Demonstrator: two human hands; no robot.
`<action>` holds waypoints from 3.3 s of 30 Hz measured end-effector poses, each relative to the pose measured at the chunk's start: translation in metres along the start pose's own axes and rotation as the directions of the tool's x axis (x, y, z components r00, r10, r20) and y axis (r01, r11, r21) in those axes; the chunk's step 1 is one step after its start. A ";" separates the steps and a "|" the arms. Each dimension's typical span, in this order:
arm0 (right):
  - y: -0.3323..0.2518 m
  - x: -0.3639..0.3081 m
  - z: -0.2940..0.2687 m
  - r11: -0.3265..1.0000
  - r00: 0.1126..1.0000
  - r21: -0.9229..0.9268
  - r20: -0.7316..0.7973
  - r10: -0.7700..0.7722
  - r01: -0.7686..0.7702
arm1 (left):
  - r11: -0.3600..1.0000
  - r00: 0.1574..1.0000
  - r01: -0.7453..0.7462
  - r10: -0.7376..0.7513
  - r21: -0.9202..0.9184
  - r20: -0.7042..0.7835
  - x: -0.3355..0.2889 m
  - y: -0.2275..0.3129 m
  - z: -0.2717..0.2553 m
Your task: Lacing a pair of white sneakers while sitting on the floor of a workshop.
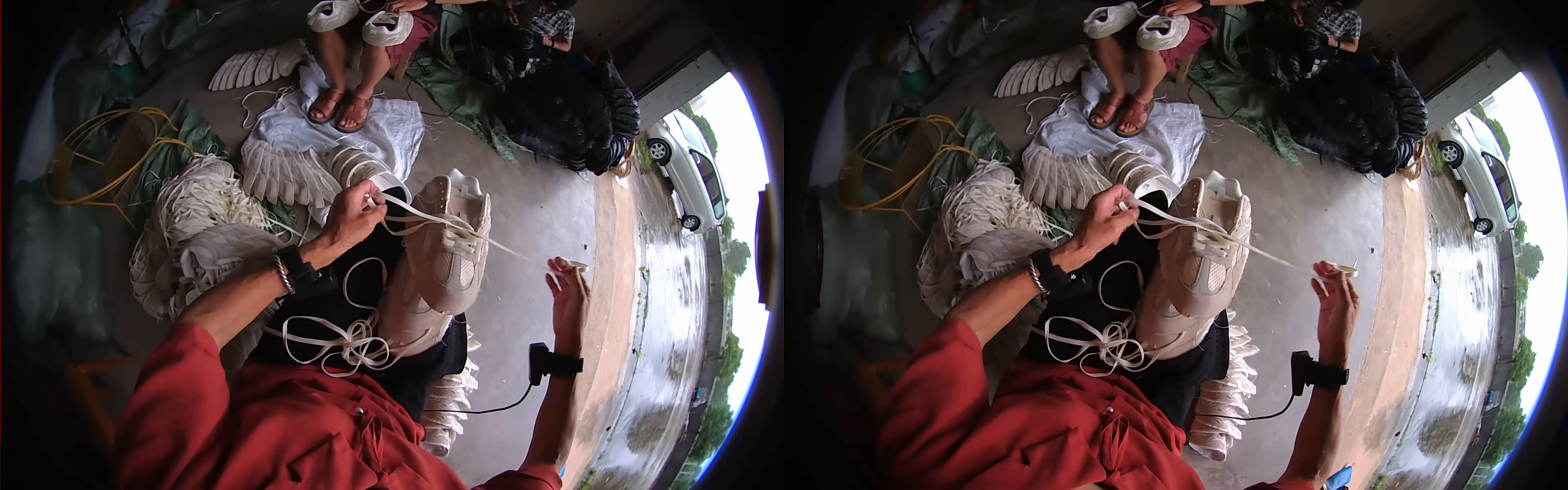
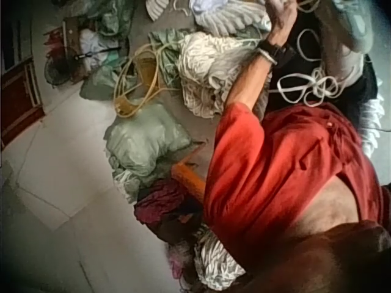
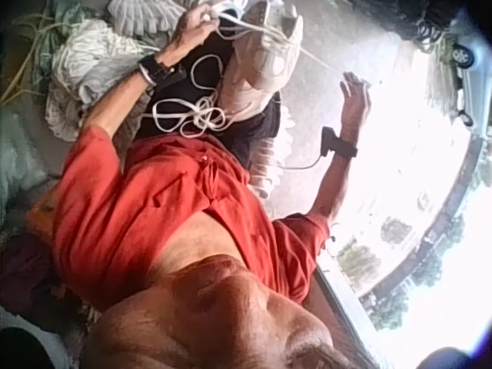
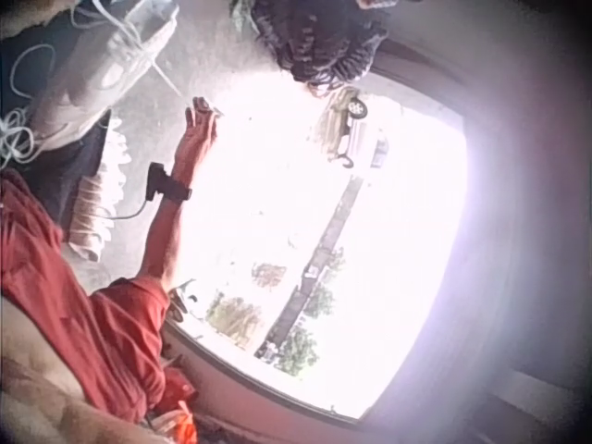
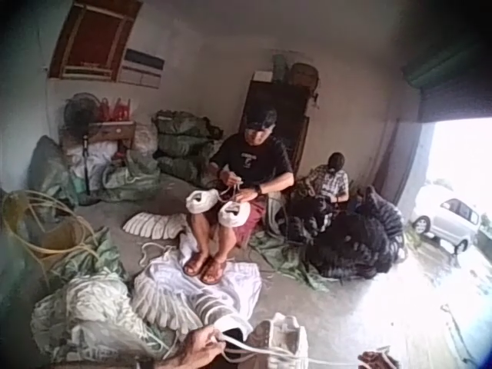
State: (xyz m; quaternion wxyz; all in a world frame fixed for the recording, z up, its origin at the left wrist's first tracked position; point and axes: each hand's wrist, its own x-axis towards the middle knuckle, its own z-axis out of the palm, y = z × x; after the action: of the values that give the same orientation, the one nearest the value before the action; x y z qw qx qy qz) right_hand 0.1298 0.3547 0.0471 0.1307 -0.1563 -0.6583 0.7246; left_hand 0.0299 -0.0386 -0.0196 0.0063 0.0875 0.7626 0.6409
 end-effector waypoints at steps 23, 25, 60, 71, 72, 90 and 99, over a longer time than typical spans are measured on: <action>0.048 0.020 0.157 0.954 0.936 -0.172 0.296 -0.188 0.246 | 0.934 0.925 -0.302 0.239 0.189 0.296 0.031 0.001 0.048; 0.054 0.015 0.167 0.942 0.924 -0.179 0.311 -0.221 0.286 | 0.923 0.920 -0.330 0.267 0.198 0.288 0.029 -0.003 0.044; -0.050 0.082 -0.089 0.973 0.971 0.220 0.210 -0.114 0.067 | 0.935 0.833 -0.318 0.196 0.159 0.517 -0.051 0.044 0.051; -0.098 0.049 -0.254 0.736 0.801 -0.317 0.188 -0.569 0.597 | 0.935 0.849 -0.322 0.217 0.146 0.482 -0.054 0.029 0.050; -0.073 0.049 -0.219 0.657 0.832 -0.536 0.183 -0.523 0.531 | 0.930 0.848 -0.343 0.245 0.134 0.470 -0.054 0.029 0.050; 0.000 -0.006 0.165 0.455 0.713 -0.582 0.675 -0.193 0.674 | 0.796 0.885 -0.464 0.433 0.388 0.171 -0.020 0.025 0.051; 0.011 -0.002 0.166 0.504 0.702 -0.552 0.692 -0.168 0.664 | 0.934 0.783 -0.329 0.185 0.143 0.594 0.022 0.019 0.020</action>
State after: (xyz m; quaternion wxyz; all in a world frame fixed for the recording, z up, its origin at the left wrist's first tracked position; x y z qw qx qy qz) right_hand 0.0656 0.2017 0.0504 0.0334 0.1940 -0.9260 0.3222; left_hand 0.0126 -0.0129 -0.0019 0.1359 0.3791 0.7774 0.4832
